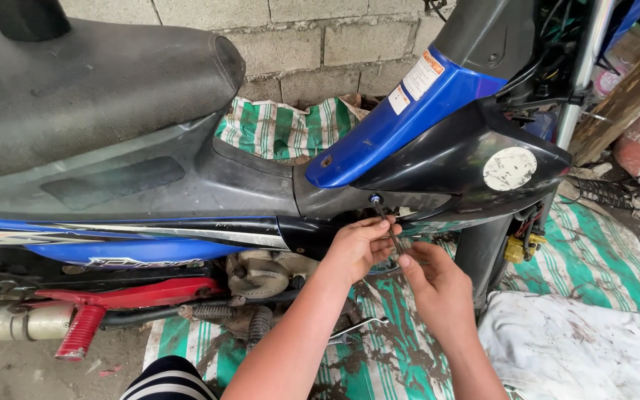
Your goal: Adjusting components and bolts near the fuel tank area of a motorcycle using a wrench.
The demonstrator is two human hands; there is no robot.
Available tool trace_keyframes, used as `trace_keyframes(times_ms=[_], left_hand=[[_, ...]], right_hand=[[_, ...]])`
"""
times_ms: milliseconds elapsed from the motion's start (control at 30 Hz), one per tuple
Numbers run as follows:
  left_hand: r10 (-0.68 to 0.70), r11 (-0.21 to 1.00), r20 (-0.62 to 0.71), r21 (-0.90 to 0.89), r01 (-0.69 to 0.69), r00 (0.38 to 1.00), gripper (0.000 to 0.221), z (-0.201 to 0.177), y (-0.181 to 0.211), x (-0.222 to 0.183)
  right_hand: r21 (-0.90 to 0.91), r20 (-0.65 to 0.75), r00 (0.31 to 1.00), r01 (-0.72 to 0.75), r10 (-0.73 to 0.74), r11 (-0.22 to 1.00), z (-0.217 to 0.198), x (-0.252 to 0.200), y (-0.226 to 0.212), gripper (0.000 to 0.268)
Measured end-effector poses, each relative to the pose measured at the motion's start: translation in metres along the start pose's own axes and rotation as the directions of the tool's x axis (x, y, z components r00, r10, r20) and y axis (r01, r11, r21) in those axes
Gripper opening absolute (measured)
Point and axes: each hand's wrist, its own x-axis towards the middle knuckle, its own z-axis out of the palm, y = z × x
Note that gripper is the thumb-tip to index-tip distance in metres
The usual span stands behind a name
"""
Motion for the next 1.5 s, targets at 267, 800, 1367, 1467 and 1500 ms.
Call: trace_keyframes(times_ms=[267,800,1367,1467,1500], left_hand=[[0.002,1.0,-0.059,-0.001,-0.002,0.998,0.018,-0.005,-0.002,0.004],[-0.057,0.997,-0.081,0.047,0.061,0.995,0.021,0.003,0.003,-0.003],[-0.029,0.999,-0.042,0.027,0.03,0.999,0.018,0.003,0.007,-0.007],[-0.015,0.999,-0.082,0.031,0.017,0.997,0.016,0.001,0.004,-0.001],[-0.011,0.999,-0.097,0.04,0.015,0.995,0.015,-0.001,0.002,0.001]], right_hand=[[-0.343,0.032,0.946,0.315,-0.324,0.885,0.012,-0.002,0.027,0.064],[-0.358,0.092,0.995,0.08,-0.051,0.93,0.01,0.007,0.014,0.057],[-0.01,0.172,0.944,-0.285,0.283,0.958,-0.003,-0.001,-0.026,0.045],[-0.288,0.089,0.977,-0.161,0.194,0.944,0.0,0.001,-0.007,0.087],[-0.395,0.054,0.994,-0.069,0.098,0.916,0.004,0.003,0.005,0.104]])
